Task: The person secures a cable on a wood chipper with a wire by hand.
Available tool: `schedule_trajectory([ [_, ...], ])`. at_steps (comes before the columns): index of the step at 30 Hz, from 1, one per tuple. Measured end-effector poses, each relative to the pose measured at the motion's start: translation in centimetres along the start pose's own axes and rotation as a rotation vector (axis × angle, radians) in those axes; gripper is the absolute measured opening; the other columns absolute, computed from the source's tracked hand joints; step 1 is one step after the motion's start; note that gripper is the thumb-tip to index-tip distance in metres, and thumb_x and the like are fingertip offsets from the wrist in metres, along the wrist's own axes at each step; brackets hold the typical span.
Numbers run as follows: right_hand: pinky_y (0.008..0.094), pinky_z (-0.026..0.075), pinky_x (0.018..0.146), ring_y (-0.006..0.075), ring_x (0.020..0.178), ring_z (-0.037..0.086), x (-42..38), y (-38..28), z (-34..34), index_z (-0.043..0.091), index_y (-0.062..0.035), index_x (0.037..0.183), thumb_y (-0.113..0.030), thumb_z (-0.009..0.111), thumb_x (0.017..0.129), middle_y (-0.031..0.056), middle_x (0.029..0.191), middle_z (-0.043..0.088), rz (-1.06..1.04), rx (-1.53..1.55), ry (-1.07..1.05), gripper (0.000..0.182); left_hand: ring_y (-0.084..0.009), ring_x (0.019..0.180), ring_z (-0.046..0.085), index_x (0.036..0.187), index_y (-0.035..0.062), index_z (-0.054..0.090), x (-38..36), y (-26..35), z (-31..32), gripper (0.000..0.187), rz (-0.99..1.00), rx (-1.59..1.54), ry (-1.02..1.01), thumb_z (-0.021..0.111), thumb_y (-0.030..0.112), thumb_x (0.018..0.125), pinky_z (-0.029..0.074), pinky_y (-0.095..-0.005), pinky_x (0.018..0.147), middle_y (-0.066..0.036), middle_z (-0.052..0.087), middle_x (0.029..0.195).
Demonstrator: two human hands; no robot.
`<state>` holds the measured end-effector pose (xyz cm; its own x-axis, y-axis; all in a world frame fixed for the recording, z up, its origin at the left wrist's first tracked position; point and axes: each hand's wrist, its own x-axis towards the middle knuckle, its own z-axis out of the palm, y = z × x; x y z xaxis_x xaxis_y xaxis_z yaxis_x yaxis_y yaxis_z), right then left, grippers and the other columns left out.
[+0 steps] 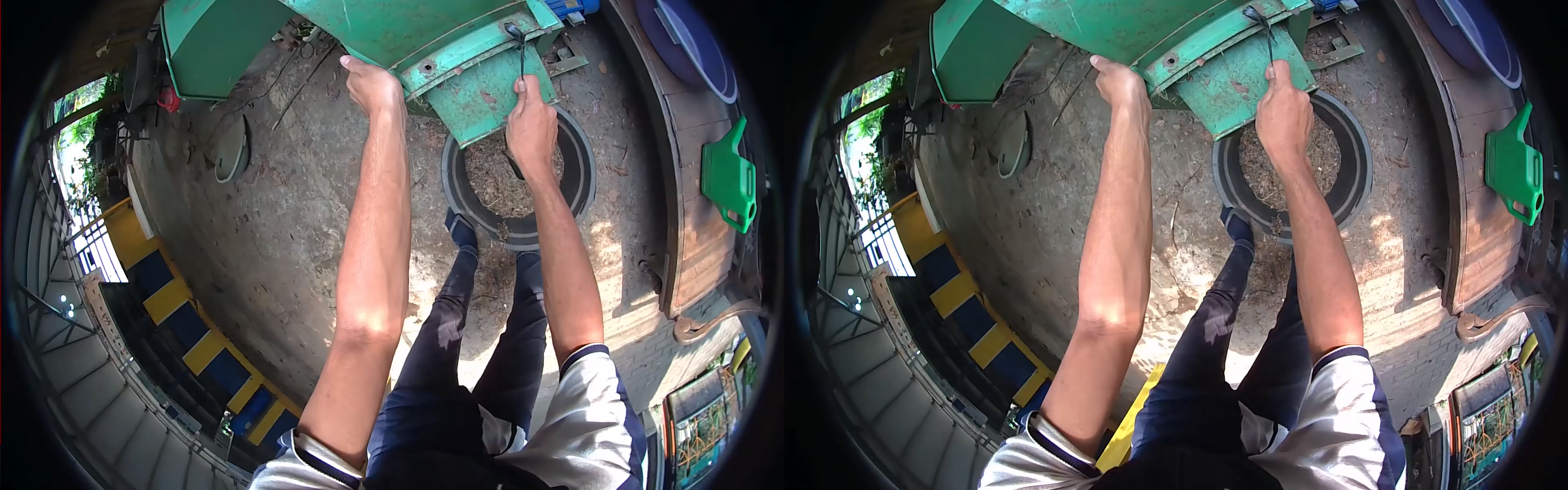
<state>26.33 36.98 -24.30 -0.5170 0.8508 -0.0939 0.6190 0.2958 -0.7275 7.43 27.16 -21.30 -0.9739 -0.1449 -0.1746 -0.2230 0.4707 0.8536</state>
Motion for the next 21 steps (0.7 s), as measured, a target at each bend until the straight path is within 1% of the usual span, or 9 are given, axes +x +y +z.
schedule_trajectory([
  [5, 0.0538, 0.048, 0.064, 0.0472, 0.074, 0.068, -0.7, -0.2, 0.5, 0.058, -0.0078, 0.114, -0.024, 0.044, 0.112, 0.0269, 0.077, 0.066, 0.010, 0.001, 0.054, 0.022, -0.0532, 0.105, 0.064, 0.106, -0.0131, 0.064, -1.3, 1.1, -0.8, 0.069, 0.108, 0.221, 0.002, 0.022, 0.040, 0.114, 0.047, -0.0579, 0.093, -0.033, 0.070, 0.105],
  [8, 0.0445, 0.046, 0.060, 0.0357, 0.062, 0.063, -1.4, 0.6, 0.4, 0.058, -0.0047, 0.117, -0.022, 0.044, 0.113, 0.0192, 0.070, 0.061, -0.025, 0.190, 0.087, 0.023, -0.0539, 0.095, 0.064, 0.092, -0.0113, 0.060, -1.6, 0.7, -0.1, 0.067, 0.172, 0.177, 0.201, 0.024, 0.041, 0.114, 0.047, -0.0606, 0.087, -0.033, 0.068, 0.094],
  [11, 0.0425, 0.046, 0.061, 0.0307, 0.064, 0.063, -1.8, 0.5, -0.2, 0.057, -0.0009, 0.117, -0.024, 0.043, 0.113, 0.0162, 0.073, 0.061, -0.062, 0.323, 0.162, 0.027, -0.0529, 0.093, 0.065, 0.092, -0.0119, 0.060, -2.3, 1.3, -0.2, 0.069, 0.147, 0.139, 0.182, 0.022, 0.042, 0.114, 0.048, -0.0600, 0.086, -0.033, 0.069, 0.093],
  [12, 0.0390, 0.046, 0.062, 0.0243, 0.063, 0.059, -2.0, 0.6, -1.0, 0.056, 0.0019, 0.118, -0.024, 0.046, 0.113, 0.0136, 0.076, 0.061, 0.028, 0.293, 0.083, 0.028, -0.0523, 0.093, 0.066, 0.094, -0.0123, 0.060, -2.0, 1.1, -0.3, 0.071, 0.153, 0.182, 0.148, 0.021, 0.043, 0.114, 0.049, -0.0593, 0.086, -0.032, 0.070, 0.093],
  [13, 0.0390, 0.046, 0.062, 0.0243, 0.063, 0.059, -2.0, 1.4, -0.7, 0.056, 0.0019, 0.118, -0.024, 0.046, 0.113, 0.0136, 0.076, 0.061, 0.025, 0.294, 0.093, 0.028, -0.0523, 0.093, 0.066, 0.094, -0.0123, 0.060, -1.8, 1.1, -0.2, 0.071, 0.160, 0.174, 0.144, 0.021, 0.043, 0.114, 0.049, -0.0593, 0.086, -0.032, 0.070, 0.093],
  [15, 0.0431, 0.046, 0.057, 0.0336, 0.061, 0.064, -2.6, 3.0, -0.6, 0.056, -0.0001, 0.117, -0.019, 0.050, 0.111, 0.0182, 0.073, 0.063, -0.088, 0.276, 0.144, 0.021, -0.0513, 0.093, 0.066, 0.095, -0.0124, 0.061, -1.7, 0.8, -0.4, 0.072, 0.173, 0.152, 0.118, 0.021, 0.044, 0.114, 0.049, -0.0588, 0.085, -0.031, 0.070, 0.091],
  [16, 0.0335, 0.043, 0.061, 0.0165, 0.065, 0.054, -3.7, 3.2, -1.1, 0.059, 0.0013, 0.116, -0.020, 0.053, 0.111, 0.0106, 0.074, 0.059, -0.062, 0.297, 0.143, 0.023, -0.0513, 0.093, 0.066, 0.095, -0.0124, 0.061, -1.6, 0.7, -0.3, 0.072, 0.176, 0.148, 0.100, 0.021, 0.044, 0.114, 0.049, -0.0588, 0.085, -0.031, 0.070, 0.091],
  [20, 0.0291, 0.042, 0.062, 0.0106, 0.068, 0.054, -8.7, 3.3, -3.1, 0.062, 0.0008, 0.112, -0.020, 0.055, 0.110, 0.0035, 0.076, 0.060, 0.054, 0.227, 0.151, 0.021, -0.0484, 0.094, 0.065, 0.100, -0.0132, 0.060, -0.7, 0.4, -0.5, 0.073, 0.137, 0.061, -0.037, 0.022, 0.047, 0.114, 0.047, -0.0568, 0.086, -0.032, 0.068, 0.098],
  [21, 0.0270, 0.038, 0.058, 0.0075, 0.066, 0.049, -9.7, 3.0, -3.0, 0.063, 0.0002, 0.110, -0.019, 0.057, 0.110, 0.0001, 0.076, 0.058, 0.075, 0.350, 0.220, 0.020, -0.0473, 0.095, 0.064, 0.102, -0.0136, 0.059, -0.8, 0.5, -0.6, 0.073, 0.122, 0.045, -0.070, 0.022, 0.048, 0.114, 0.047, -0.0559, 0.087, -0.032, 0.067, 0.101],
])
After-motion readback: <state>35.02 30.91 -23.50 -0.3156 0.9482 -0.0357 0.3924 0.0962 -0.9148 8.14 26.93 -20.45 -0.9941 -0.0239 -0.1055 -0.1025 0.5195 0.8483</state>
